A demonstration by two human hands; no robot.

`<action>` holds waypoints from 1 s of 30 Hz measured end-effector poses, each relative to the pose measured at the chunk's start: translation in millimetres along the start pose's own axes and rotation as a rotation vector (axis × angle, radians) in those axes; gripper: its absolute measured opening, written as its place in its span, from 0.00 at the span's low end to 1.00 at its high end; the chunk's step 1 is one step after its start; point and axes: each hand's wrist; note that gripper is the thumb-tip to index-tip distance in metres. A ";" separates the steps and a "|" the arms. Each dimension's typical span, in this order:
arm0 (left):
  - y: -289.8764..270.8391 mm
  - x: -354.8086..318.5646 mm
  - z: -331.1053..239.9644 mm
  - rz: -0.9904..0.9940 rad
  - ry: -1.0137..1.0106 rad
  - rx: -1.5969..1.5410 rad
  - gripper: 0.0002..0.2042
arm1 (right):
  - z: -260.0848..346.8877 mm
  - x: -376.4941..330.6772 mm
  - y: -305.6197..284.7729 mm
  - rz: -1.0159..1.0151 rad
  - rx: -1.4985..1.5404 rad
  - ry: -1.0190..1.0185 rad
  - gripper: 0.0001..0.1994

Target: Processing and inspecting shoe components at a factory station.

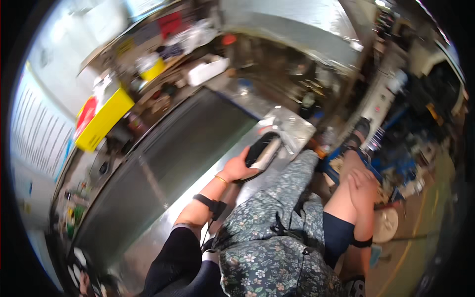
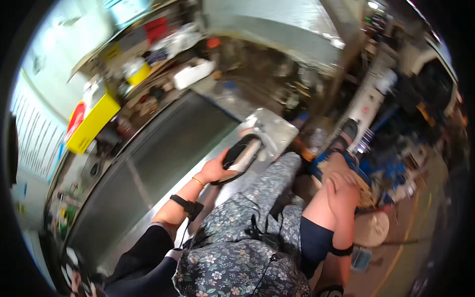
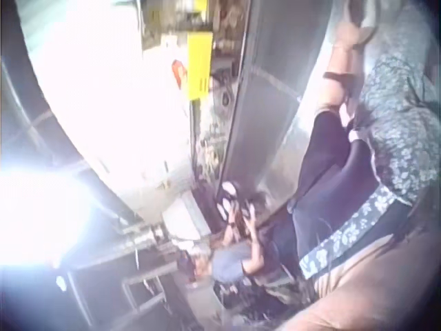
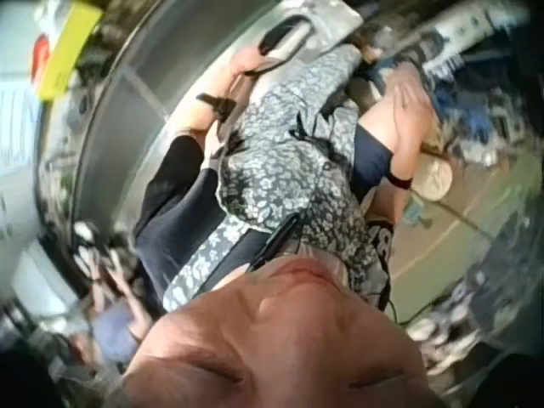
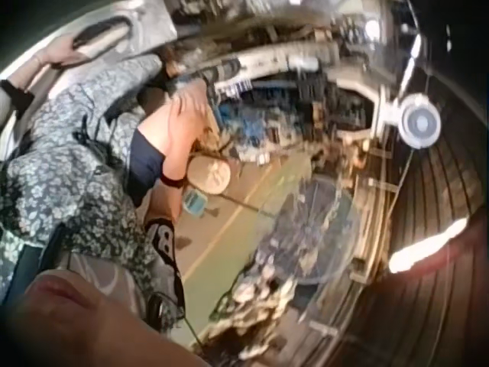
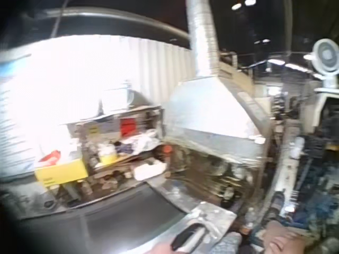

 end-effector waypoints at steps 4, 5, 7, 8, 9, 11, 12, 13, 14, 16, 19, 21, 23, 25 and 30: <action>10.5 -1.1 -9.9 -0.093 0.244 -0.716 0.35 | 6.7 -25.9 -27.2 -0.076 -0.005 0.005 0.09; 13.1 -15.7 -13.0 -0.031 0.158 -0.866 0.32 | 17.9 -30.0 -31.9 -0.068 -0.015 -0.025 0.10; 18.3 -52.4 -28.0 -0.091 0.112 -0.862 0.35 | 47.5 -30.9 -29.7 -0.002 0.101 0.026 0.15; 20.4 -71.3 -39.4 -0.134 0.193 -0.892 0.39 | 64.2 -29.9 -23.5 0.054 0.222 0.088 0.19; 19.9 -85.5 -52.8 -0.128 0.213 -0.886 0.42 | 77.3 -24.6 -17.2 0.074 0.403 0.159 0.23; 14.9 -111.8 -79.4 -0.121 0.463 -0.831 0.46 | 95.0 -12.7 -8.6 0.041 0.626 0.115 0.29; 10.8 -119.9 -90.6 0.006 0.563 -0.830 0.50 | 100.5 -8.1 -5.1 0.004 0.663 0.016 0.31; 3.9 -123.6 -98.6 0.087 0.586 -0.645 0.52 | 104.9 -7.5 -2.1 -0.093 0.709 0.070 0.29; -1.0 -123.2 -107.3 0.106 0.701 -0.471 0.54 | 105.8 -7.5 -0.9 -0.169 0.613 0.068 0.27; -11.3 -113.4 -118.8 0.437 0.733 -0.728 0.45 | 103.2 -13.7 2.5 -0.168 0.554 -0.071 0.25; -0.1 -70.3 -154.5 0.192 0.338 -0.898 0.30 | 93.9 -33.2 15.1 0.115 0.464 0.071 0.29; 13.7 -43.6 -178.6 0.387 0.374 -1.042 0.29 | 80.3 -41.6 29.2 0.045 0.462 0.048 0.31; 28.8 -21.7 -200.3 0.475 0.130 -0.970 0.26 | 61.4 -44.4 41.7 0.062 0.381 0.100 0.26; 35.6 -4.5 -211.2 0.455 0.012 -0.857 0.23 | 43.2 -40.4 51.4 0.017 0.394 0.122 0.24; 40.0 21.1 -209.3 0.524 -0.210 -1.177 0.17 | 14.4 -5.3 63.8 0.225 0.750 0.278 0.21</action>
Point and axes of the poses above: each hand's wrist, its own x-axis towards the middle knuckle, its own y-axis out of the palm, z = x × y, and after that the axes turned 14 degrees about x, right-handed
